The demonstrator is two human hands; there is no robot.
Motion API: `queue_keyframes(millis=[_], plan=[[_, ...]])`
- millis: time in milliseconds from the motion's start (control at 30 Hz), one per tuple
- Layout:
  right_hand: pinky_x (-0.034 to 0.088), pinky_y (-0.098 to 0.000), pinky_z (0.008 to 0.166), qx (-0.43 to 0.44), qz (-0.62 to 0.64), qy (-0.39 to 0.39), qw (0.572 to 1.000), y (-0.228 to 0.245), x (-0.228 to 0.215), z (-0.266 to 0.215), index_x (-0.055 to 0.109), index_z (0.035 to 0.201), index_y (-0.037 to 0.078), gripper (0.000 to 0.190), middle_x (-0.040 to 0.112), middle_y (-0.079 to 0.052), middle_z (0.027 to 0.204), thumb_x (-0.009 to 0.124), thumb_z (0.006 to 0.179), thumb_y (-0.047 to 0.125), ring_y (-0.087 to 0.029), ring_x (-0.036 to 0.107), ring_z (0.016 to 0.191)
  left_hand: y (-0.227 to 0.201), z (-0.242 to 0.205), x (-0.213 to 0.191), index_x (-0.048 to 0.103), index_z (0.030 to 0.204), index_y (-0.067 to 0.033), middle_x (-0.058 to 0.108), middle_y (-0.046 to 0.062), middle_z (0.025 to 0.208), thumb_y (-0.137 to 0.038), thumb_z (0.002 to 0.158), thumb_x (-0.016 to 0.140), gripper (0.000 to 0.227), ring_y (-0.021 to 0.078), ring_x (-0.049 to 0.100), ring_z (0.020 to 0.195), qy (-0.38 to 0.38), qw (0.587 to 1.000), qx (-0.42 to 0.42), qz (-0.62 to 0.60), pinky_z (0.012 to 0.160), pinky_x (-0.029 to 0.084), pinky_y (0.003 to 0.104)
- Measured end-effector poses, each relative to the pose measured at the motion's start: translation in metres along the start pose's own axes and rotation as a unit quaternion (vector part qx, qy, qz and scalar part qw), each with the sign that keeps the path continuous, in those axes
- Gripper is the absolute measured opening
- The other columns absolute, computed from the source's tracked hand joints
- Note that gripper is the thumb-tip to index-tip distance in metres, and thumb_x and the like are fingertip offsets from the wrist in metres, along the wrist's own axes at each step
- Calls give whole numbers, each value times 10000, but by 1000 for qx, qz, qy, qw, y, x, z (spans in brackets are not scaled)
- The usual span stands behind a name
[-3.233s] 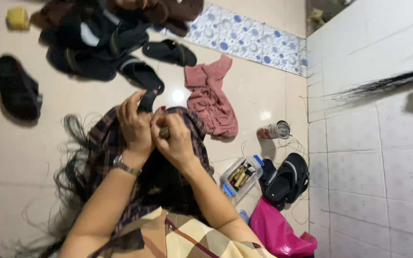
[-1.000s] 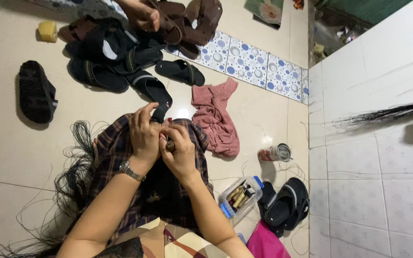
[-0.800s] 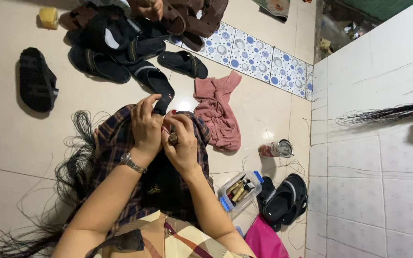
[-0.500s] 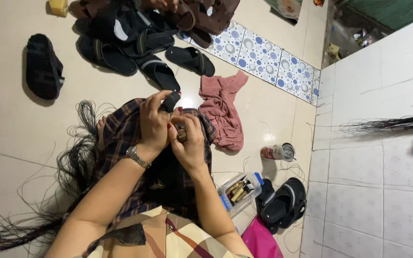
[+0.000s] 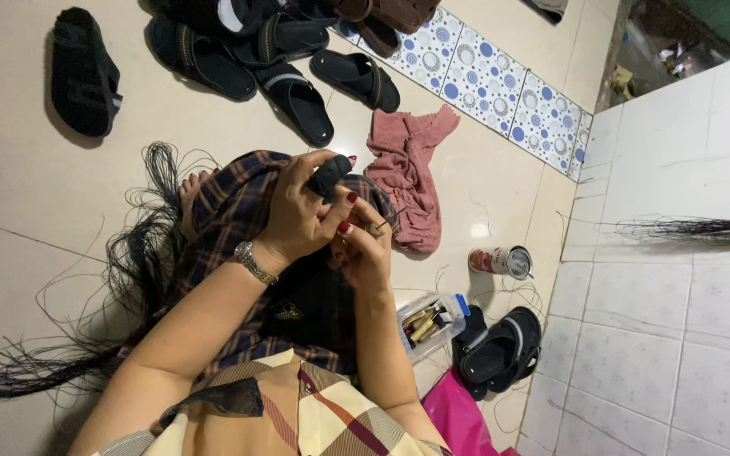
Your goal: The person sews the edge of a black shoe by hand, pulling a long thread through a hole with a needle.
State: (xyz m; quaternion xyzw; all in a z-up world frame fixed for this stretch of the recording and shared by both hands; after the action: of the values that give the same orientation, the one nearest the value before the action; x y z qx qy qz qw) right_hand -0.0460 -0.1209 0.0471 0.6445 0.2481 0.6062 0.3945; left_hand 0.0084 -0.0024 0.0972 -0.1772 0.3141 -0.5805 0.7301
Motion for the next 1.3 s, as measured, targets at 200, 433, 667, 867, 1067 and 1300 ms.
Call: queue_keyframes(millis=[200,433,667,867,1067,1300], plan=[[412,-262,266,10,38,17,999,-7,-2,0,601,1251,-140,466,681,-352,900,618,825,48,-202,569,344,2,2,-2,636,1177,5,599,169,1181,-228,956,658,322,385,606,1046,13,1000,21,-16,902,473,474],[411,-256,263,18,32,-14,999,-6,2,-6,607,1237,-129,441,690,-329,964,629,862,103,-191,581,376,-2,3,-5,634,1189,2,591,182,1183,-223,937,665,339,402,601,1056,2,999,27,-35,909,471,478],[394,-260,263,-14,27,-10,999,-8,-3,-6,631,1134,-120,354,664,-313,912,654,851,91,-164,546,370,4,-4,2,630,1205,-18,586,169,1208,-305,946,671,389,383,598,1071,2,999,30,-25,920,464,467],[397,-250,278,-32,14,-11,999,-20,-18,-1,633,1074,-116,329,652,-301,840,688,833,101,-123,491,345,-1,-2,-2,606,1197,0,575,192,1179,-280,957,653,372,424,590,1048,16,998,26,-49,906,460,492],[397,-249,275,-32,3,-20,999,-16,-13,-7,620,1075,-107,328,648,-309,826,678,846,122,-124,482,331,3,-7,2,613,1201,-14,585,178,1194,-310,974,638,374,403,601,1051,10,999,36,-29,908,464,480],[425,-246,307,-10,13,-28,999,-10,-3,-7,608,1143,-111,322,663,-296,879,641,906,103,-138,527,369,4,-5,2,606,1191,-3,577,194,1190,-290,968,651,367,426,592,1054,21,999,31,-39,905,462,501]])
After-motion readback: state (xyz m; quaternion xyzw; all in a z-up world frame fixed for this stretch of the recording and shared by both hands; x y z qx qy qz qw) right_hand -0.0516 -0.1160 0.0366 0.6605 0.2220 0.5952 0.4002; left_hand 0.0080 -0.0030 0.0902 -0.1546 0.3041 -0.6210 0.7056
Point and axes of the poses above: each hand's wrist, its own z-axis towards the middle knuckle, its own x-axis out of the palm, y = z × x, the point moved 5 cm from there along z, towards the middle knuckle
